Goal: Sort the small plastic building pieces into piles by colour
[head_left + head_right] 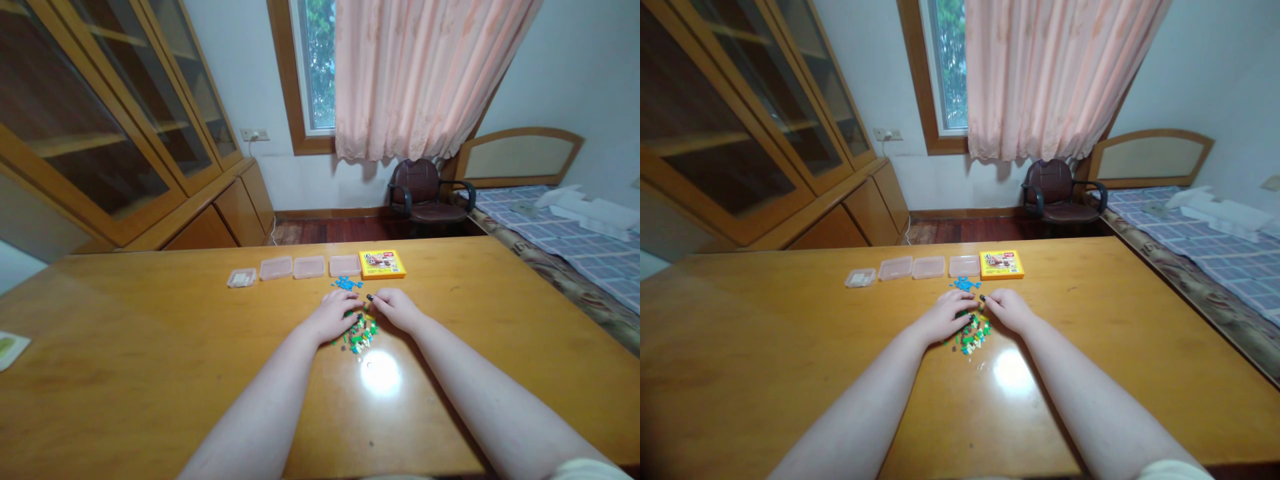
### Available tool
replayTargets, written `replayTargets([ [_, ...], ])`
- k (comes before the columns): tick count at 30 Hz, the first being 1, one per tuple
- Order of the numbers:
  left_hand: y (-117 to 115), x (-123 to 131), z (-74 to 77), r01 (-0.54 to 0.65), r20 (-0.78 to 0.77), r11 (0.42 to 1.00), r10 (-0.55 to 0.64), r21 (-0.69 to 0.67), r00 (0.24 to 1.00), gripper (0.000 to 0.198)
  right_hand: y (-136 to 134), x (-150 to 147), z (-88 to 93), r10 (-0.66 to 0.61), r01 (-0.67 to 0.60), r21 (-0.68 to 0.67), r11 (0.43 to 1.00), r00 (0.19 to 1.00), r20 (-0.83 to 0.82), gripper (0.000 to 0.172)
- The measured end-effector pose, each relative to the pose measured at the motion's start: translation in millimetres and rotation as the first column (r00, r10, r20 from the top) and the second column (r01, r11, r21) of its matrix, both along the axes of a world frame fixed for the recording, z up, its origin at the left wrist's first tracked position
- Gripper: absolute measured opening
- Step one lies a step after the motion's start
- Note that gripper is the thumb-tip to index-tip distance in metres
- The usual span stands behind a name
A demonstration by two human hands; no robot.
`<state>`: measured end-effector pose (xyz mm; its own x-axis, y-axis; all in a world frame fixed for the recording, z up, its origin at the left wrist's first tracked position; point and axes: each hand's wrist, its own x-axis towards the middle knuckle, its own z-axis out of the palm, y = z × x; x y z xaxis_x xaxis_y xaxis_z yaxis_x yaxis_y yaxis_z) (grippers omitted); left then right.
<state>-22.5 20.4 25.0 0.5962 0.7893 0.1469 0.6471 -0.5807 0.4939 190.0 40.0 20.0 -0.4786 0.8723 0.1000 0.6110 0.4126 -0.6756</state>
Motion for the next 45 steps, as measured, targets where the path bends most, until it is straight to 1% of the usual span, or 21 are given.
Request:
replayTargets([
  [3, -0.9, 0.2, -2.8, -0.002, -0.064, 1.0, 0.003, 0.015, 0.998, 0.032, -0.3, -0.5, -0.5, 0.062, -0.063, 0.043, 0.997, 0.998, 0.025, 0.042],
  [6, 0.0, -1.0, -5.7, -0.025, -0.09, 0.999, 0.028, 0.042, 0.996, 0.032, -0.8, -0.9, -0.7, 0.148, -0.155, 0.076, 0.985, 0.985, 0.09, 0.045],
  [8, 0.4, -1.6, -5.8, -0.031, -0.088, 0.998, 0.035, 0.047, 0.996, 0.032, -0.7, -0.7, -0.9, 0.152, -0.164, 0.087, 0.983, 0.98, 0.129, 0.046],
  [10, 0.0, -1.7, -4.4, -0.023, -0.077, 0.999, 0.027, 0.044, 0.997, 0.033, -0.2, -0.4, -0.8, 0.086, -0.1, 0.091, 0.991, 0.985, 0.148, 0.046],
  [13, -1.8, -1.1, -1.5, -0.001, -0.059, 1.0, 0.003, 0.03, 0.998, 0.035, 1.7, 0.3, -0.9, -0.084, 0.07, 0.087, 0.994, 0.984, 0.158, 0.045],
  [16, -3.4, -0.5, -0.4, 0.02, -0.065, 1.0, -0.019, 0.016, 0.998, 0.036, 4.5, 1.0, -2.1, -0.226, 0.215, 0.083, 0.973, 0.96, 0.165, 0.045],
  [19, -2.9, -0.6, -1.3, 0.02, -0.066, 1.0, -0.019, 0.012, 0.998, 0.035, 6.9, 2.1, -3.9, -0.314, 0.302, 0.095, 0.949, 0.934, 0.172, 0.044],
  [23, 1.1, -0.9, -2.5, -0.021, -0.02, 0.999, 0.022, 0.031, 1.0, 0.03, 9.2, 3.9, -5.7, -0.381, 0.359, 0.142, 0.923, 0.904, 0.193, 0.042],
  [28, 6.5, -1.0, -2.7, -0.1, 0.088, 0.995, 0.098, 0.02, 0.991, 0.025, 10.8, 5.3, -7.0, -0.415, 0.369, 0.224, 0.902, 0.883, 0.218, 0.04],
  [31, 8.7, -0.8, -4.7, -0.145, 0.161, 0.989, 0.142, 0.006, 0.977, 0.024, 10.9, 6.1, -6.7, -0.426, 0.376, 0.233, 0.897, 0.877, 0.223, 0.036],
  [34, 10.6, -0.4, -7.3, -0.187, 0.19, 0.982, 0.188, -0.023, 0.964, 0.023, 10.4, 6.5, -5.7, -0.439, 0.392, 0.231, 0.891, 0.874, 0.208, 0.029],
  [37, 12.1, -0.2, -9.3, -0.208, 0.202, 0.977, 0.214, -0.048, 0.956, 0.023, 9.4, 4.8, -4.8, -0.42, 0.376, 0.234, 0.897, 0.889, 0.18, 0.029],
  [40, 12.9, -0.2, -10.2, -0.224, 0.211, 0.973, 0.232, -0.063, 0.949, 0.022, 7.0, 0.5, -3.6, -0.339, 0.294, 0.23, 0.928, 0.921, 0.193, 0.031],
  [42, 13.2, -0.1, -10.3, -0.233, 0.211, 0.97, 0.242, -0.068, 0.947, 0.021, 4.4, -3.1, -2.0, -0.246, 0.203, 0.217, 0.955, 0.95, 0.194, 0.03],
  [45, 13.3, 0.1, -9.7, -0.234, 0.197, 0.97, 0.243, -0.07, 0.95, 0.021, -0.4, -7.9, 1.7, -0.003, -0.024, 0.191, 0.981, 0.99, 0.141, 0.023],
])
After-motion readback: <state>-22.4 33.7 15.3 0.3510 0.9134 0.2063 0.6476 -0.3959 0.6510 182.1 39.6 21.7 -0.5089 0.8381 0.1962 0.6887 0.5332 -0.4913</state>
